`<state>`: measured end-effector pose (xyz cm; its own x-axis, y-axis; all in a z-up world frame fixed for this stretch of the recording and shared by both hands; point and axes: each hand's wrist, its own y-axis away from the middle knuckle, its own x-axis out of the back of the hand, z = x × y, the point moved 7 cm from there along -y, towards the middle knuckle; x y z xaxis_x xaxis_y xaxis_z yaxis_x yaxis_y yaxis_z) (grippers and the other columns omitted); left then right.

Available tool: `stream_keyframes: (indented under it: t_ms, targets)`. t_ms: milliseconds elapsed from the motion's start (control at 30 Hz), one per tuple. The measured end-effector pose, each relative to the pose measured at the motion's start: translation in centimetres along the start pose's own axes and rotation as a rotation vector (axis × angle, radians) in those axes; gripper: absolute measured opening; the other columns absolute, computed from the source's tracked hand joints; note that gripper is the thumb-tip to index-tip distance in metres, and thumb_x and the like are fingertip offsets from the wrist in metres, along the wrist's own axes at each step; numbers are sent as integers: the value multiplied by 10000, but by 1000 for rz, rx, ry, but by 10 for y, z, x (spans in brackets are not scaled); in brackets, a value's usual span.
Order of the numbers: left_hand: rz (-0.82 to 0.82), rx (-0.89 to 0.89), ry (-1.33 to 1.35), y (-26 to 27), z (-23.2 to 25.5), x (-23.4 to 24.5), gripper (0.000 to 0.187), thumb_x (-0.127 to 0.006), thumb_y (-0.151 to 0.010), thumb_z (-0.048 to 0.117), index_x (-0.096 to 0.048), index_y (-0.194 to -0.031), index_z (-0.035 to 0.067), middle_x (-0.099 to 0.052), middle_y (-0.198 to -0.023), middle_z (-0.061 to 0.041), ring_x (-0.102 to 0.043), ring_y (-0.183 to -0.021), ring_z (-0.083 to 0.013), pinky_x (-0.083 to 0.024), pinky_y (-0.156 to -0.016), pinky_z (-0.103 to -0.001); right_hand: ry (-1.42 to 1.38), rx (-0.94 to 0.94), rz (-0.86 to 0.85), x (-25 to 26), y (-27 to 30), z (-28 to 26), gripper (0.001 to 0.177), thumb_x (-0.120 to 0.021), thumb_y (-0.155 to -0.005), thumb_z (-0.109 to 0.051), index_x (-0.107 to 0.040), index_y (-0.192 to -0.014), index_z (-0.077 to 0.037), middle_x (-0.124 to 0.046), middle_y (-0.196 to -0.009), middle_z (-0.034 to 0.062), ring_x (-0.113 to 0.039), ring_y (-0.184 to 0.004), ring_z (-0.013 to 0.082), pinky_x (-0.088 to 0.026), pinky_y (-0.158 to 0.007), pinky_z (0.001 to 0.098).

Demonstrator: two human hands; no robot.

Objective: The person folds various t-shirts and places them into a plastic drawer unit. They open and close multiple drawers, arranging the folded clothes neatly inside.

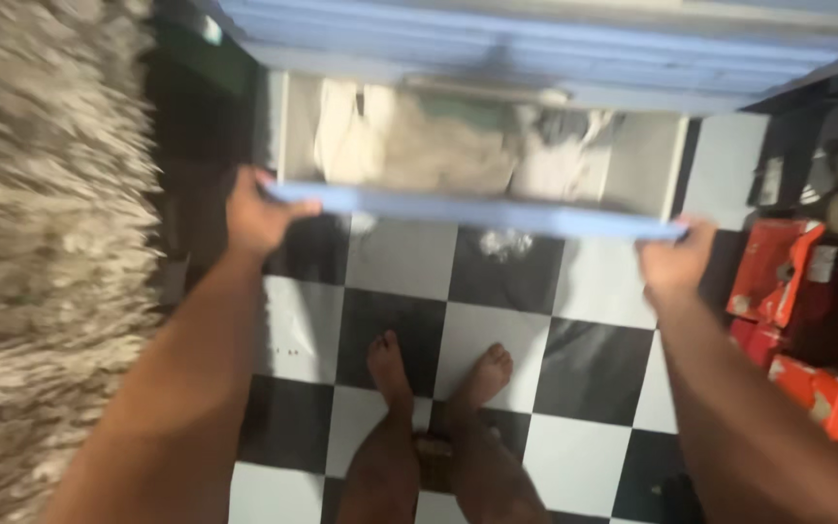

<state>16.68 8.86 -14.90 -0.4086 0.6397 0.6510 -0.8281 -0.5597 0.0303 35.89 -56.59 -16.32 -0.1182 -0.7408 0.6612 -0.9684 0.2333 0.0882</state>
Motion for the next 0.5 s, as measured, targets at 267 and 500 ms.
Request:
stream_keyframes:
  t_ms: [267, 500]
  targets:
    - [-233, 381, -143, 44, -12, 13, 739, -1043, -501, 362, -583, -972, 25, -745, -909, -173, -729, -843, -260, -576, -798, -399, 244, -141, -152, 30, 72, -16, 544, -798, -753, -39, -484, -1195, 4, -651, -989, 151, -656, -862, 221, -540, -753, 359]
    - [-351, 358, -94, 39, 3, 7, 900, -1033, -520, 352, -576, -1229, 38, -741, -1086, -191, -720, -1055, -303, -548, -932, -407, 278, -142, -258, 22, 70, -31, 737, -776, -729, -74, -453, -1386, 15, -629, -1153, 217, -650, -1012, 278, -528, -865, 380]
